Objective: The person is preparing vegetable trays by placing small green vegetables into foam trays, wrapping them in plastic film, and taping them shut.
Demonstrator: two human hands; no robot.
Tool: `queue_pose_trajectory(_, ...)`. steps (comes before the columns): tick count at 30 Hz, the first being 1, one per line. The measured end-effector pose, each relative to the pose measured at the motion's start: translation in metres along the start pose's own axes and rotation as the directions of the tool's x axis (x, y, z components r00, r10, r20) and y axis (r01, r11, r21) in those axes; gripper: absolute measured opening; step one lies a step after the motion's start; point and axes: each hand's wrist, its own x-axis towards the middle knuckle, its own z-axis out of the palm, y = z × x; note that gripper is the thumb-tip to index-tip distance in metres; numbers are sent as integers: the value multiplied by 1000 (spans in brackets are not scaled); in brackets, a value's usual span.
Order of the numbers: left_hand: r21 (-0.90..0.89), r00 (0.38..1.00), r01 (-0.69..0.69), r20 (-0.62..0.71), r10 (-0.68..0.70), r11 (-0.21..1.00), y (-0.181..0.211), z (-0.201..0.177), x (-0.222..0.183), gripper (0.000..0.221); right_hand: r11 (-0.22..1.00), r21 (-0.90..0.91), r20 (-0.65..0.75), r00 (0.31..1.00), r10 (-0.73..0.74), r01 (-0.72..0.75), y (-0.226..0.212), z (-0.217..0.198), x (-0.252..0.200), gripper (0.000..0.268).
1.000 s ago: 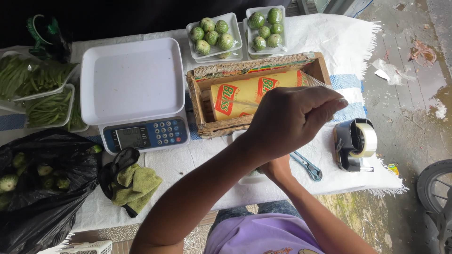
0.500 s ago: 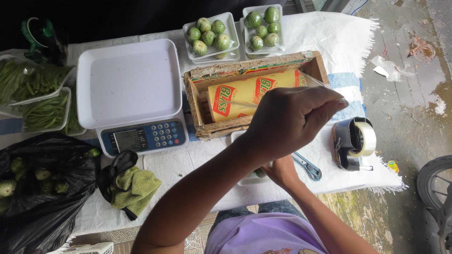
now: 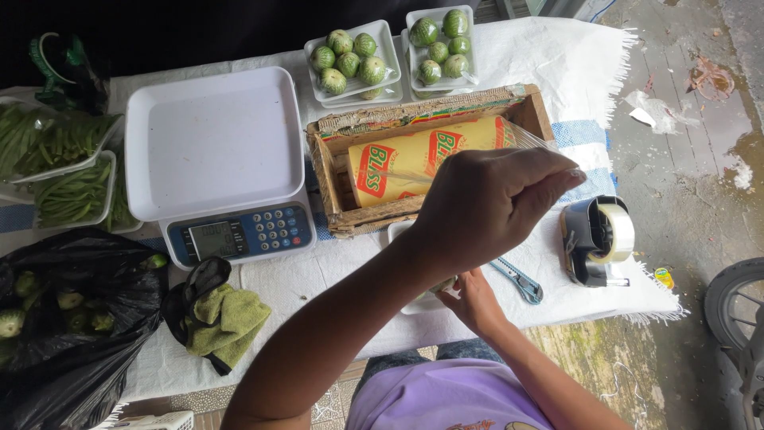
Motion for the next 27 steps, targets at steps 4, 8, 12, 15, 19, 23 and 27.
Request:
queue_pose_trajectory(4, -7, 1000, 5, 8, -5, 1000, 1, -1, -1, 20, 1000, -31, 96, 995, 3, 0, 9, -7, 1, 88)
queue_pose_trajectory(8, -3, 1000, 11, 10, -11, 1000, 0, 0, -3, 19, 1000, -26, 111, 994, 9, -6, 13, -26, 17, 31)
queue_pose_trajectory(12, -2, 1000, 26, 12, -26, 1000, 1, 2, -4, 20, 999, -37, 107, 994, 32, -28, 12, -31, 14, 29)
queue_pose_trajectory(15, 8, 1000, 23, 11, -23, 1000, 2, 3, -4, 20, 998, -46, 104, 993, 56, -52, 11, -32, 15, 28)
queue_pose_trajectory(19, 9, 1000, 22, 16, -22, 1000, 2, 1, -5, 20, 995, -58, 104, 991, 84, -78, 14, -28, 19, 26)
queue_pose_trajectory(23, 12, 1000, 20, 12, -20, 1000, 1, 0, -5, 20, 992, -73, 108, 988, 111, -103, 15, -32, 15, 25)
queue_pose_trajectory(27, 7, 1000, 14, 12, -14, 1000, 1, 2, -3, 19, 986, -86, 103, 984, 148, -140, 21, -36, 9, 24)
